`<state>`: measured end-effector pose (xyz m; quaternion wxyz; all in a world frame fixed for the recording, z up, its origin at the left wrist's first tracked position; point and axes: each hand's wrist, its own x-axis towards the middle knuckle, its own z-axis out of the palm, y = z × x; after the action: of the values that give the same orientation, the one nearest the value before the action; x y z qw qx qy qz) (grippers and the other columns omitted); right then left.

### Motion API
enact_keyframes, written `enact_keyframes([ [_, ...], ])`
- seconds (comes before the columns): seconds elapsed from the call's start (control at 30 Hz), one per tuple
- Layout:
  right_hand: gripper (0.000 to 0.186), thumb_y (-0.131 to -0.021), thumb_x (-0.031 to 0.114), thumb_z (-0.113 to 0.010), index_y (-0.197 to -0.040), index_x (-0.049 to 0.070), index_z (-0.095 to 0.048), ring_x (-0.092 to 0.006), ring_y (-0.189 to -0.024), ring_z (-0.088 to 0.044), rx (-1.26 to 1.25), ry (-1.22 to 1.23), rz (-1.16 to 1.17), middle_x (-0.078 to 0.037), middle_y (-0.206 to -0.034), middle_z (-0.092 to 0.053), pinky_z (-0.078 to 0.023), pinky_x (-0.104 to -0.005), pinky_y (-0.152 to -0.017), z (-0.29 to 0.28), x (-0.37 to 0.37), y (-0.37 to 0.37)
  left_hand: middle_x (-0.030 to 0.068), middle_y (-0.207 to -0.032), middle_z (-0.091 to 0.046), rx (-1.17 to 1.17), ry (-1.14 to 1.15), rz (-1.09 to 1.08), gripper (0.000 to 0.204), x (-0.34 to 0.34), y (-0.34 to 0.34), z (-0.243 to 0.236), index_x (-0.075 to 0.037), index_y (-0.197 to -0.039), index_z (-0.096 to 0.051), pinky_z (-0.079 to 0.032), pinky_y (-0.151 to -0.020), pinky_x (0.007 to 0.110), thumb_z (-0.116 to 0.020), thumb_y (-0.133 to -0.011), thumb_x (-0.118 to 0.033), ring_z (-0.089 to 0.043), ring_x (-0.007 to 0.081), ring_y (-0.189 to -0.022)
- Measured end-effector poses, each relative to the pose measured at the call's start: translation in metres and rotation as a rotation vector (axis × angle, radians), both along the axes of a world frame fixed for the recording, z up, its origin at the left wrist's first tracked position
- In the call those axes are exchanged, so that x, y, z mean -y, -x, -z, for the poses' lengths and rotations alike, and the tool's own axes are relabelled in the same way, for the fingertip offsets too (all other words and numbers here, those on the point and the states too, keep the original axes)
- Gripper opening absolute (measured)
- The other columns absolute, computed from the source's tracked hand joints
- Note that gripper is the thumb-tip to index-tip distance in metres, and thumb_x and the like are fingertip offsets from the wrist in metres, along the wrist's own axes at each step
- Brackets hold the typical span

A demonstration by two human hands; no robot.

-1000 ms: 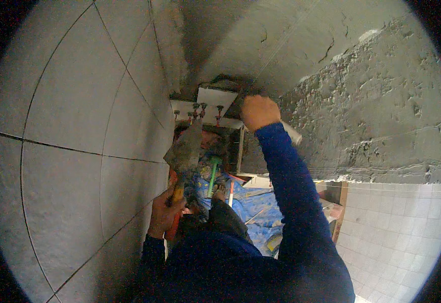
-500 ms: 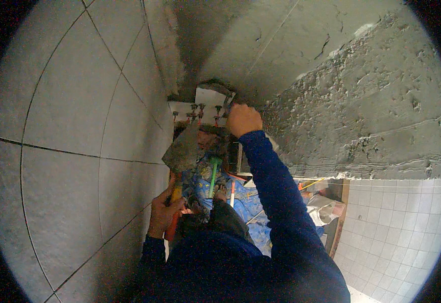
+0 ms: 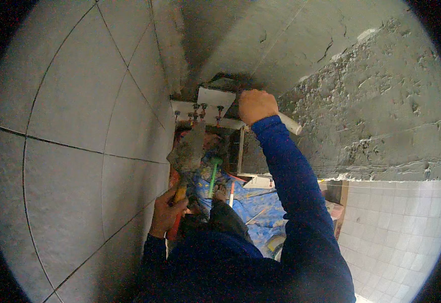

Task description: The person installs a white ceramic tile onto a wall by first securing it with red tile leveling clips and then applying cement mortar to the surrounding area using a trowel and a smaller spatula.

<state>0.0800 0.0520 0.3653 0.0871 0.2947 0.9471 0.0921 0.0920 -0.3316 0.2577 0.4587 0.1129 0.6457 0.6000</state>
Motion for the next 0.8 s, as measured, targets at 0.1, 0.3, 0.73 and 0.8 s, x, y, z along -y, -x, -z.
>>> enact_keyframes([
  [0.1,0.033,-0.092,0.035,-0.063,-0.098,0.005,-0.076,-0.0403,-0.095,-0.073,-0.008,0.039,0.019,-0.020,-0.100,-0.075,-0.059,-0.0493,-0.083,0.002,-0.001,-0.003,0.0043,-0.096,-0.068,-0.026,-0.058,0.006,0.060,-0.002,0.000,-0.001,-0.003,-0.147,-0.052,-0.053,-0.060,0.027,-0.072,-0.091,-0.005,-0.062,0.0104,-0.070],
  [0.3,0.032,-0.093,0.030,-0.059,-0.105,0.005,-0.075,-0.0394,-0.098,-0.073,-0.009,0.079,0.046,-0.020,-0.104,-0.075,-0.059,-0.0500,-0.086,0.035,-0.013,0.008,0.0040,-0.096,-0.068,0.000,0.021,0.013,0.061,-0.002,0.003,-0.005,-0.003,-0.148,-0.052,-0.053,-0.060,0.027,-0.072,-0.090,-0.005,-0.062,0.0105,-0.072],
  [0.73,0.031,-0.094,0.030,-0.060,-0.106,0.005,-0.075,-0.0395,-0.101,-0.072,0.020,0.078,0.055,-0.020,-0.107,-0.074,-0.058,-0.0497,-0.088,-0.012,0.001,0.008,0.0024,-0.098,-0.069,0.054,0.031,0.025,0.065,-0.003,0.002,-0.011,-0.004,-0.150,-0.049,-0.052,-0.061,0.025,-0.072,-0.090,-0.004,-0.060,0.0081,-0.072],
  [0.8,0.032,-0.094,0.031,-0.061,-0.106,0.005,-0.074,-0.0397,-0.102,-0.072,-0.010,0.068,0.052,-0.020,-0.107,-0.074,-0.058,-0.0498,-0.088,-0.001,-0.003,0.009,0.0026,-0.099,-0.070,0.040,0.079,0.050,0.065,-0.004,0.004,-0.014,-0.004,-0.150,-0.049,-0.052,-0.061,0.025,-0.072,-0.089,-0.004,-0.059,0.0081,-0.072],
])
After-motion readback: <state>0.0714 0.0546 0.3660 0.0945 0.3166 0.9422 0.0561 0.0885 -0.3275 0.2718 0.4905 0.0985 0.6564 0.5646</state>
